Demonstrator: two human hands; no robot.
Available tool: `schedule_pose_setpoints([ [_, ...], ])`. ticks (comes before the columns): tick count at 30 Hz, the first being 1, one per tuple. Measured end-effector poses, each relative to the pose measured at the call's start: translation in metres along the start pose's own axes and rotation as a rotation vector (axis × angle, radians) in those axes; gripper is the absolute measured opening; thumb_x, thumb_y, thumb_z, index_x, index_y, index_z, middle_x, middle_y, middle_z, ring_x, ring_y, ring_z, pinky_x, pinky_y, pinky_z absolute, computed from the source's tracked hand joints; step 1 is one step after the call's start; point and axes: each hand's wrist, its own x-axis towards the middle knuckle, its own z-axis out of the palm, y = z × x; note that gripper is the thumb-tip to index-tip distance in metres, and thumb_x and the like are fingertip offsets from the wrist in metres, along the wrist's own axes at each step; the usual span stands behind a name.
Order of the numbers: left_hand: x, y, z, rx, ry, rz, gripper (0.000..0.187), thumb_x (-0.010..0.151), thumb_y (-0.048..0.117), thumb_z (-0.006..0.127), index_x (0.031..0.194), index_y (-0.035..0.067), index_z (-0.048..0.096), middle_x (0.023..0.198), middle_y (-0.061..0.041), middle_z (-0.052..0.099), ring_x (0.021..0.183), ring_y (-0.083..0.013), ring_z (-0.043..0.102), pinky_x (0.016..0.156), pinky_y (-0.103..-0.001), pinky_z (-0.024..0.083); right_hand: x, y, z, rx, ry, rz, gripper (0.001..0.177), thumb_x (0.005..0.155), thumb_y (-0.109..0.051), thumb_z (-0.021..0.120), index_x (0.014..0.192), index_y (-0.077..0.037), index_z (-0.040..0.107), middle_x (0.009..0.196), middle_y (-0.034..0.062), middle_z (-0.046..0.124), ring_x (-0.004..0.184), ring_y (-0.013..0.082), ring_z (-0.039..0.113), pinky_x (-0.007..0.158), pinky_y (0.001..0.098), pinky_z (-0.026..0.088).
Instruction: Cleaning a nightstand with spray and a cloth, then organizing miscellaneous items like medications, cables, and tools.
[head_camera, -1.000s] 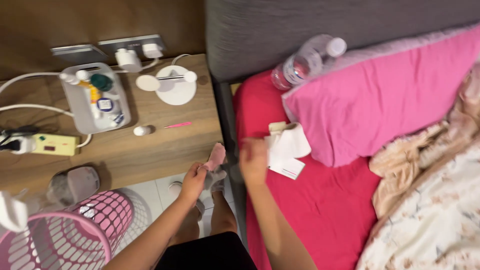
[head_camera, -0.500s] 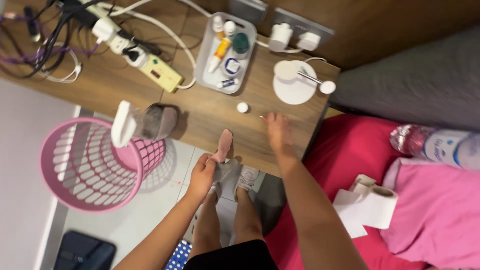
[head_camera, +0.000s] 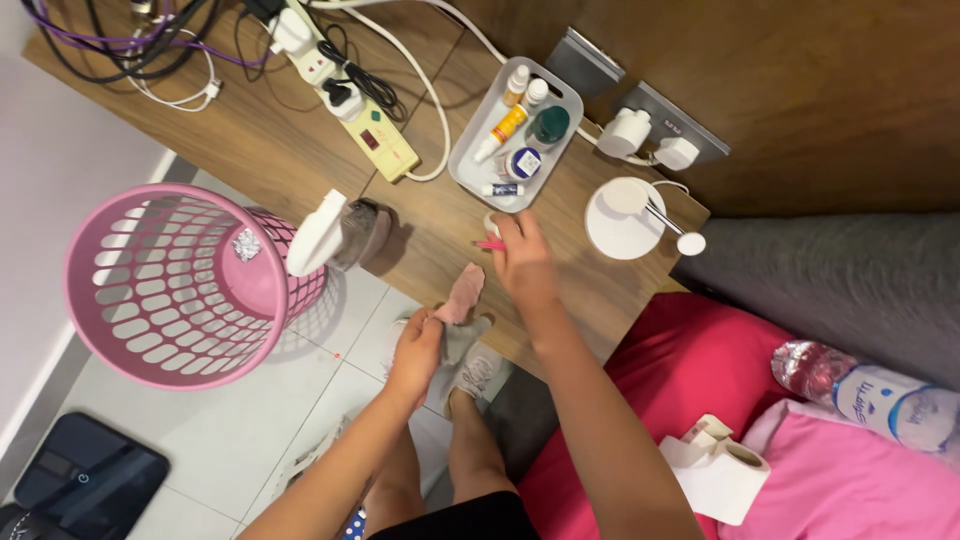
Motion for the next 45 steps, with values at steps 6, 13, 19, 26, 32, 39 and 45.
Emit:
schedule_pose_setpoints([
  [6, 0.002, -0.008, -0.011, 0.003, 0.023, -0.015, 0.024, 0.099, 0.025, 0.048, 0.106, 0.01, 0.064, 0.074, 0.003, 0.051, 0.065, -0.0089, 0.043, 0.055, -0.027, 0.035, 0.083, -0.02, 0.018, -0.125, -0.013, 0.061, 0.032, 0.084, -0.002, 0.074, 0.114, -0.012, 0.069, 0.114, 0.0182, 0.058, 0.104, 0.0398, 0.063, 0.09, 0.0485, 0.054],
  [13, -0.002, 0.007, -0.013, -0.007, -0.01, -0.018, 0.024, 0.099, 0.027, 0.049, 0.106, 0.01, 0.063, 0.076, 0.004, 0.054, 0.066, -0.0084, 0.045, 0.056, -0.027, 0.038, 0.1, -0.013, 0.037, -0.073, 0.047, 0.034, 0.053, 0.071, -0.005, 0.079, 0.122, -0.009, 0.066, 0.123, 0.0219, 0.055, 0.108, 0.044, 0.058, 0.091, 0.0496, 0.051],
  [19, 0.004, 0.013, -0.018, 0.018, 0.008, -0.023, 0.023, 0.099, 0.026, 0.049, 0.105, 0.01, 0.065, 0.075, 0.003, 0.051, 0.064, -0.0087, 0.042, 0.054, -0.028, 0.035, 0.055, 0.009, 0.044, -0.357, -0.029, -0.039, 0.035, 0.082, -0.023, 0.083, 0.112, -0.012, 0.067, 0.118, 0.0131, 0.059, 0.115, 0.0375, 0.056, 0.095, 0.0491, 0.048],
  [26, 0.006, 0.015, -0.022, 0.081, -0.035, -0.034, 0.024, 0.099, 0.028, 0.049, 0.105, 0.011, 0.065, 0.071, 0.003, 0.05, 0.058, -0.0094, 0.039, 0.05, -0.027, 0.032, 0.003, 0.037, 0.045, -0.57, -0.29, 0.082, 0.013, 0.089, -0.015, 0.064, 0.101, -0.018, 0.068, 0.102, 0.0022, 0.065, 0.103, 0.0259, 0.063, 0.077, 0.0449, 0.055],
  [32, 0.032, -0.015, -0.055, 0.249, -0.046, 0.019, 0.026, 0.101, 0.028, 0.049, 0.102, 0.008, 0.066, 0.07, 0.0, 0.051, 0.056, -0.0103, 0.041, 0.048, -0.028, 0.035, -0.07, 0.011, 0.014, -0.463, -0.041, -0.015, 0.018, 0.081, -0.011, 0.063, 0.096, -0.02, 0.067, 0.1, 0.0009, 0.063, 0.1, 0.0256, 0.061, 0.077, 0.0379, 0.058],
  [39, -0.012, 0.006, -0.083, 0.51, -0.273, 0.038, 0.025, 0.099, 0.027, 0.05, 0.098, 0.007, 0.065, 0.073, 0.002, 0.057, 0.063, -0.007, 0.048, 0.054, -0.027, 0.04, -0.197, -0.059, -0.027, -0.402, 0.085, 0.178, 0.019, 0.077, -0.013, 0.063, 0.095, -0.019, 0.067, 0.097, -0.0023, 0.061, 0.101, 0.0237, 0.06, 0.07, 0.0358, 0.055],
  [45, -0.06, -0.05, -0.043, 0.775, -0.446, 0.086, 0.022, 0.1, 0.025, 0.05, 0.099, 0.008, 0.064, 0.067, 0.002, 0.047, 0.058, -0.0087, 0.04, 0.05, -0.029, 0.033, -0.297, -0.127, -0.075, -0.504, 0.471, 0.53, 0.017, 0.073, -0.01, 0.064, 0.088, -0.017, 0.066, 0.086, 0.0002, 0.057, 0.086, 0.0236, 0.059, 0.068, 0.0368, 0.054],
])
